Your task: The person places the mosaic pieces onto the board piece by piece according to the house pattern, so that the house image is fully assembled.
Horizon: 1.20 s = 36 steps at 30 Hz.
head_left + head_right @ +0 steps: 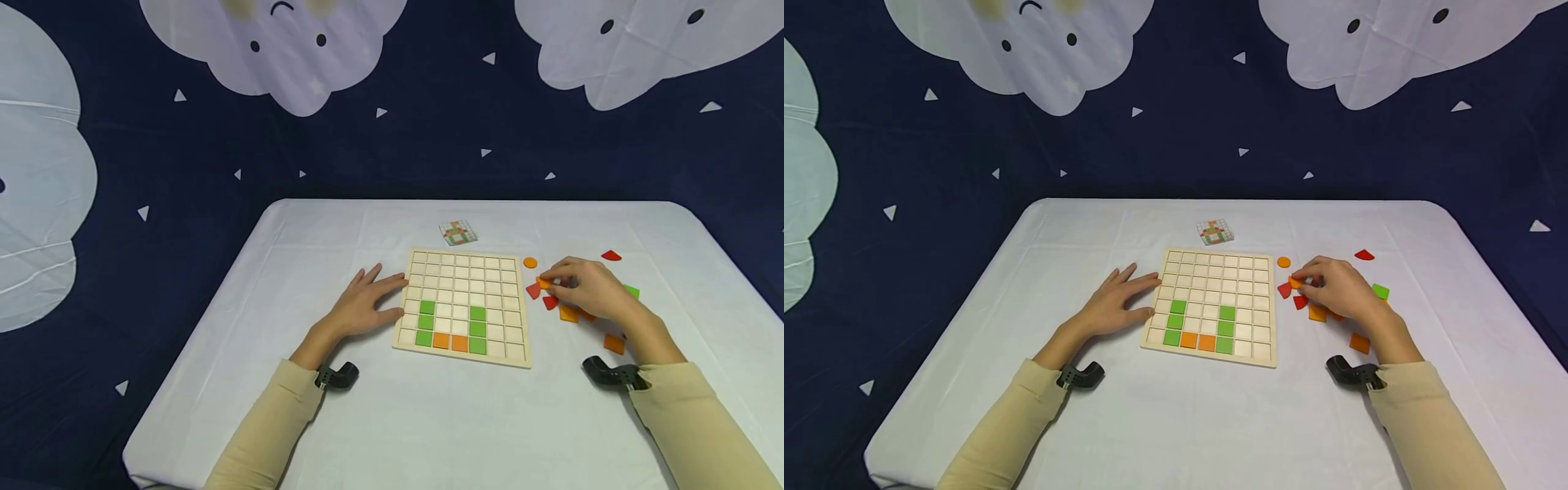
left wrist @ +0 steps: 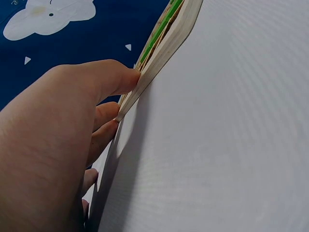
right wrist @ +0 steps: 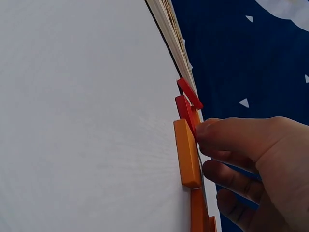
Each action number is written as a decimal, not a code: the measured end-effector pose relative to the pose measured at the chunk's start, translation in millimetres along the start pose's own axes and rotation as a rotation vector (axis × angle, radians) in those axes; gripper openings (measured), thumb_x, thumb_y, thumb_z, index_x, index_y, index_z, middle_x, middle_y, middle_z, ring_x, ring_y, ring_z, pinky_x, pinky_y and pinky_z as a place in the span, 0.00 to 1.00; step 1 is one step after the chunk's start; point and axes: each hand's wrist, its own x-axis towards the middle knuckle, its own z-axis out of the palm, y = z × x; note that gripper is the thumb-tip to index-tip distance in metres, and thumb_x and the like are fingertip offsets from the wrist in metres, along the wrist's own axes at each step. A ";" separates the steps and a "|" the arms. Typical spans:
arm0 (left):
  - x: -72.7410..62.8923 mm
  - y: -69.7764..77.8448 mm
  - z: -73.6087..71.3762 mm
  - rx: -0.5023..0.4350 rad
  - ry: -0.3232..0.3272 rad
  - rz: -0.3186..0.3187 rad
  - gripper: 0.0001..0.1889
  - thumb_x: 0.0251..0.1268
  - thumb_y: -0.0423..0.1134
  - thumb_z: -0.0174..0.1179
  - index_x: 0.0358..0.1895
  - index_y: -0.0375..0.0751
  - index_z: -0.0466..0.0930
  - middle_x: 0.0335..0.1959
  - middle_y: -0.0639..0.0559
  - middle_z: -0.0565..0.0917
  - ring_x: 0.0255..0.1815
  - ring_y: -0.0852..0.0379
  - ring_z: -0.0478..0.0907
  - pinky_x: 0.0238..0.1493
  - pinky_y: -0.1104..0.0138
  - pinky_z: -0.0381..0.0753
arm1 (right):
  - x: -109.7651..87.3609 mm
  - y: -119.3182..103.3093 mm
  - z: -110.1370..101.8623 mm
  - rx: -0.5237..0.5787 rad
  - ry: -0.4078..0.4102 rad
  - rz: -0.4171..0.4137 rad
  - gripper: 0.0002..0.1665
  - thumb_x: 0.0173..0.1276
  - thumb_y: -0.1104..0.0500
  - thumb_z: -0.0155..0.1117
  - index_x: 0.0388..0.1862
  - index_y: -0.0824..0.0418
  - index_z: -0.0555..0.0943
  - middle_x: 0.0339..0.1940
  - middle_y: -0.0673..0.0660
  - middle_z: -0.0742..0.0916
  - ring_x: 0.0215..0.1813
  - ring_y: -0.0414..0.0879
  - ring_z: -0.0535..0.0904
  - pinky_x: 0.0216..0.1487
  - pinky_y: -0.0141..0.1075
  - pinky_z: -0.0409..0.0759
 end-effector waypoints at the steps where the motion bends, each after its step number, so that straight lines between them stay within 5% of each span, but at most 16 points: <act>1: -0.2 0.0 -0.1 -0.002 0.000 -0.001 0.32 0.64 0.61 0.54 0.71 0.61 0.65 0.71 0.68 0.60 0.77 0.50 0.42 0.73 0.53 0.34 | 0.1 0.0 -0.2 -0.003 0.005 0.004 0.15 0.62 0.58 0.69 0.49 0.56 0.86 0.45 0.54 0.83 0.34 0.47 0.71 0.27 0.36 0.71; 25: 0.3 -0.9 -0.4 -0.002 -0.001 0.006 0.32 0.64 0.61 0.53 0.71 0.60 0.66 0.72 0.68 0.60 0.77 0.49 0.43 0.73 0.53 0.34 | 0.4 -2.5 3.0 0.012 0.033 -0.037 0.16 0.63 0.53 0.70 0.48 0.57 0.86 0.43 0.53 0.83 0.33 0.46 0.72 0.28 0.35 0.70; 32: 0.4 -1.0 -0.5 -0.004 0.000 0.001 0.32 0.64 0.61 0.53 0.71 0.61 0.65 0.72 0.68 0.60 0.77 0.50 0.43 0.73 0.53 0.34 | 3.5 -14.2 4.8 0.033 -0.026 -0.105 0.18 0.62 0.57 0.69 0.51 0.58 0.85 0.54 0.54 0.80 0.50 0.51 0.75 0.48 0.47 0.73; 36: 0.4 -0.7 -0.5 -0.002 0.000 0.001 0.32 0.64 0.62 0.53 0.71 0.61 0.65 0.72 0.68 0.60 0.77 0.50 0.43 0.73 0.53 0.35 | 3.7 -17.3 4.8 0.008 -0.047 -0.127 0.17 0.63 0.59 0.69 0.51 0.59 0.85 0.54 0.55 0.80 0.55 0.54 0.73 0.52 0.51 0.72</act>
